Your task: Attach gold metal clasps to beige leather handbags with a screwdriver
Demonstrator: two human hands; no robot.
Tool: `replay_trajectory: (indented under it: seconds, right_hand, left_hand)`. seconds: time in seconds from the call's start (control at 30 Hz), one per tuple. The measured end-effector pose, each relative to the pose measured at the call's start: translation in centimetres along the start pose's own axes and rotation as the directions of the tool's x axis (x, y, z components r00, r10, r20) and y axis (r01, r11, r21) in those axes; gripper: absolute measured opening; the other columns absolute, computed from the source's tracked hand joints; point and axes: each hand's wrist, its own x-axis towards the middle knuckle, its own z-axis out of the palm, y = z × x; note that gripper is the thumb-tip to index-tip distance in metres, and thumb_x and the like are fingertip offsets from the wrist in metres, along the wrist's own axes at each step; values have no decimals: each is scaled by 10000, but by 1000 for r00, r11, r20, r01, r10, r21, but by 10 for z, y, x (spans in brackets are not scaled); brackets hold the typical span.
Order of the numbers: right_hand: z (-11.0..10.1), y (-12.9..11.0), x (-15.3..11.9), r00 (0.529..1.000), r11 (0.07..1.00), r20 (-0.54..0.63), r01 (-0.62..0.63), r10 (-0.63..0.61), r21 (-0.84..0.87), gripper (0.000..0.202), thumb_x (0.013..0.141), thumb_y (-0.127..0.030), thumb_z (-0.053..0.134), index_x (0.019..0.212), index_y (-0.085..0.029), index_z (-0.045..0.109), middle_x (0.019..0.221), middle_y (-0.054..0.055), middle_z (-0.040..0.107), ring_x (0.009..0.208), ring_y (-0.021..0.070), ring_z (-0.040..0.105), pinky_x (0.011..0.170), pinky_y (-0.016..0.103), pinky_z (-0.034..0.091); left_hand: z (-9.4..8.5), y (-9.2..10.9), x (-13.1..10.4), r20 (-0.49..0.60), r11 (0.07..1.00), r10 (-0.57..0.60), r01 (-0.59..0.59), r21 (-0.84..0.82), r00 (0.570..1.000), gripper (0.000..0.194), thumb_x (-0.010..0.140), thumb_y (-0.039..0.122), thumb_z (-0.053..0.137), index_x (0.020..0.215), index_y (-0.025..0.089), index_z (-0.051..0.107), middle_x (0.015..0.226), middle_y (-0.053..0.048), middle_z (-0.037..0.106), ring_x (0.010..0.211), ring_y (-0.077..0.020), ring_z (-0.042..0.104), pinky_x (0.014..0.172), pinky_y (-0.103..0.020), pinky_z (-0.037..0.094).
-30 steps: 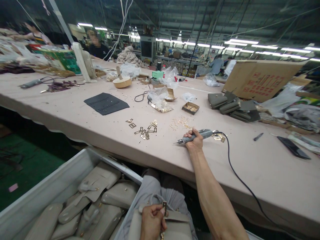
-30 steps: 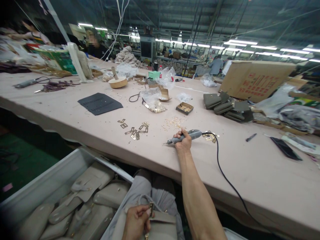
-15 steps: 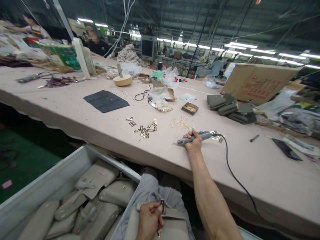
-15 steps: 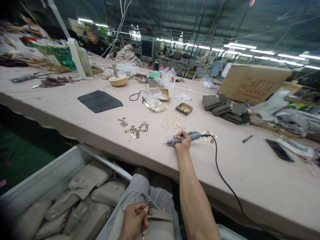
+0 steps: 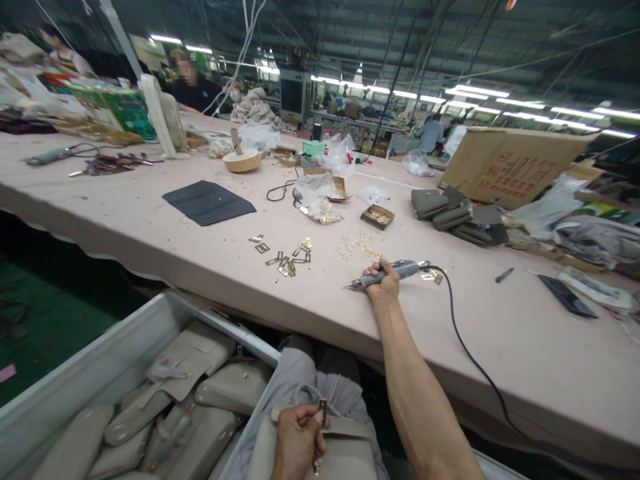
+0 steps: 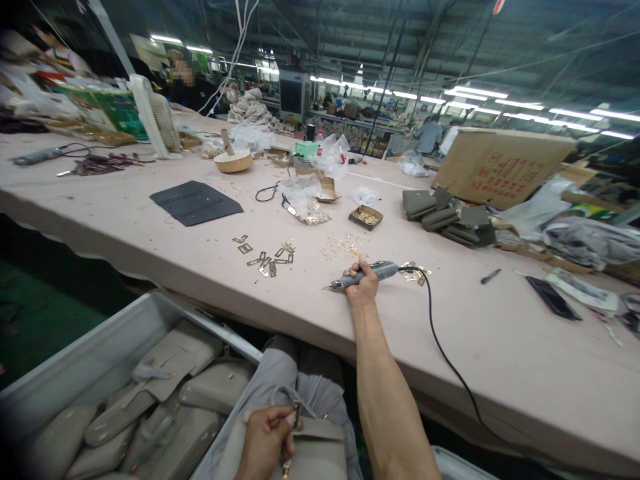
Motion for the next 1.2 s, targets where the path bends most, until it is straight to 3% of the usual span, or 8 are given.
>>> replay_trajectory:
  seconds: [0.97, 1.2]
  right_hand:
    - [-4, 1, -1, 999, 1000, 51, -5, 4, 20, 303, 732, -161, 797, 753, -201, 497, 645, -76, 535, 490, 61, 435, 504, 223, 487]
    - [-4, 2, -5, 997, 1000, 77, 18, -17, -18, 341, 733, -196, 823, 761, -208, 483, 645, -84, 529, 484, 62, 448, 506, 216, 490]
  left_hand:
    - [1, 4, -1, -12, 1000, 3, -3, 0, 1000, 548, 644, 669, 728, 666, 122, 706, 410, -73, 615, 339, -117, 463, 416, -248, 346]
    - [2, -10, 3, -25, 999, 41, -42, 0, 999, 518, 705, 633, 698, 694, 116, 713, 413, -77, 620, 333, -122, 468, 402, -247, 364]
